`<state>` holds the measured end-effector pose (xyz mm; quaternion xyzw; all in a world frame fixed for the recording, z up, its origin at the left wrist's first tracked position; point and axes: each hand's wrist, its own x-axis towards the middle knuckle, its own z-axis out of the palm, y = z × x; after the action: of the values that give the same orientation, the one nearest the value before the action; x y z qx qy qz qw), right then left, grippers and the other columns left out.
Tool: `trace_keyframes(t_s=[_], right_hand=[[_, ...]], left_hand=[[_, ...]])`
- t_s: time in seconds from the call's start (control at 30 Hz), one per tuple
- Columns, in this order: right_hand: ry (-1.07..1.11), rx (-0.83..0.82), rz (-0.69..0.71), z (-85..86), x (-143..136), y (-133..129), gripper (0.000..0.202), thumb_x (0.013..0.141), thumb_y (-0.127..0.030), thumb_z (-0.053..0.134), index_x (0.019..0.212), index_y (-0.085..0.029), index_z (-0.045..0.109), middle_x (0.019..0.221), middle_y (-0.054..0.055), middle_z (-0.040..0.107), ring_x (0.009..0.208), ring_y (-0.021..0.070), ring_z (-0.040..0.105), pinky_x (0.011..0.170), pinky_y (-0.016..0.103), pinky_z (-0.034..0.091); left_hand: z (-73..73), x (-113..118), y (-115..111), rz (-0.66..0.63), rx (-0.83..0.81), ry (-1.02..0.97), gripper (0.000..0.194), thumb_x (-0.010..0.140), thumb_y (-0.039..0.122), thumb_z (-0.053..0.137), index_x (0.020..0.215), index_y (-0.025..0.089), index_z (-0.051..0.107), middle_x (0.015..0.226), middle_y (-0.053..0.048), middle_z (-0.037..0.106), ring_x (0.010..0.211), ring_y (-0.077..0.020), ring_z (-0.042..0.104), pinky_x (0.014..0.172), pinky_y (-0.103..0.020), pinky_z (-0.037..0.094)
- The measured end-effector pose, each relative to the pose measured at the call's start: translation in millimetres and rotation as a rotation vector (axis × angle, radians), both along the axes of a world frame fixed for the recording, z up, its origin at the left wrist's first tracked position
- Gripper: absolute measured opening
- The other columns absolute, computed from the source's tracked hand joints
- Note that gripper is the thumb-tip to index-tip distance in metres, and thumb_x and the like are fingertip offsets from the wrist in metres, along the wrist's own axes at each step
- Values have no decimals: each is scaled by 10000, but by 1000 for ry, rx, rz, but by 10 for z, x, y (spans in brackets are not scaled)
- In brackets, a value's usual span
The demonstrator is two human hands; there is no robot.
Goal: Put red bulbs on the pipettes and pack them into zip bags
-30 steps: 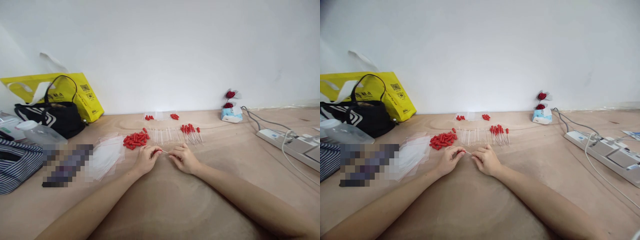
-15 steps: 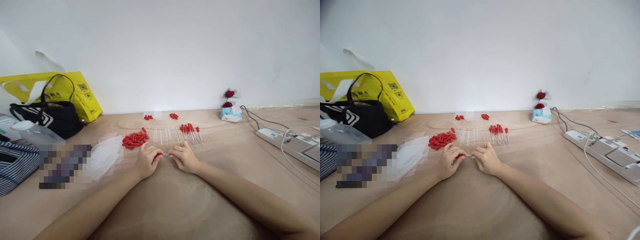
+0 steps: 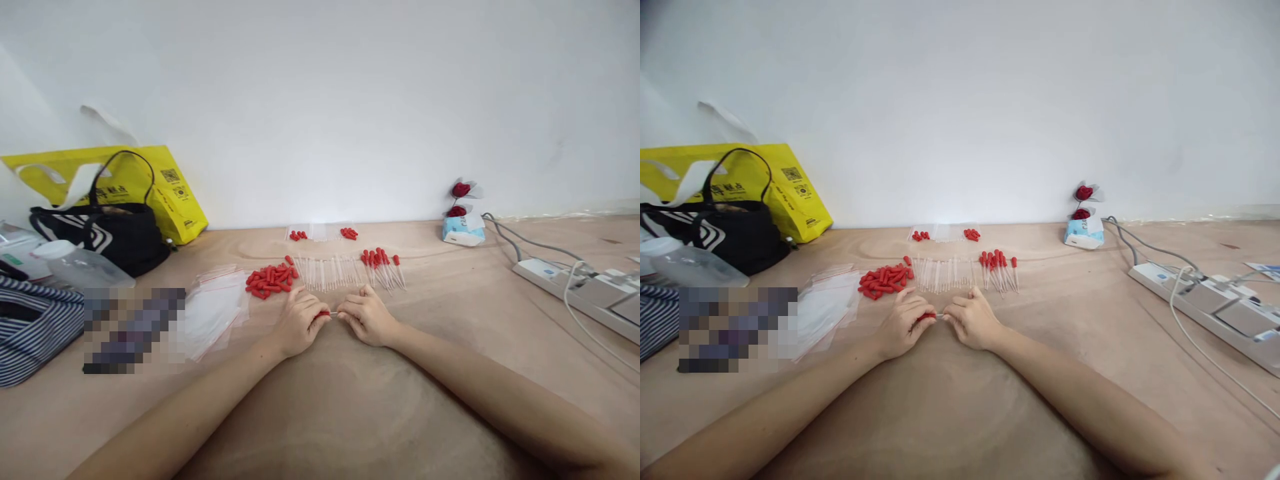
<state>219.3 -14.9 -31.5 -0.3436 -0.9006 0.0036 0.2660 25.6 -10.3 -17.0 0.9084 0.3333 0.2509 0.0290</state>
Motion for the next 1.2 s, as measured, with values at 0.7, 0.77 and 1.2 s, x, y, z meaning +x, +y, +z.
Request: trace_keyframes(t_s=[0.7, 0.77, 1.2], right_hand=[[100, -37, 3, 1, -31, 41, 255, 874, -249, 368, 827, -173, 607, 718, 18, 626, 656, 113, 499, 677, 286, 213], [123, -50, -15, 1, -37, 44, 251, 876, -247, 369, 845, -176, 607, 751, 22, 635, 668, 114, 506, 686, 286, 219], [1, 57, 72, 43, 35, 71, 242, 879, -261, 375, 922, -164, 593, 798, 45, 605, 740, 128, 509, 685, 263, 275]], left_hand=[[-11, 3, 35, 38, -20, -77, 118, 801, 261, 499, 777, 208, 601, 690, 23, 649, 753, -147, 573, 924, -418, 216], [-21, 0, 49, 76, -6, -90, 131, 801, 296, 505, 786, 223, 613, 712, 24, 662, 749, -148, 575, 926, -427, 206], [-6, -3, 57, 97, -57, -67, 118, 799, 296, 529, 792, 247, 636, 713, 38, 674, 745, -145, 576, 893, -411, 215]])
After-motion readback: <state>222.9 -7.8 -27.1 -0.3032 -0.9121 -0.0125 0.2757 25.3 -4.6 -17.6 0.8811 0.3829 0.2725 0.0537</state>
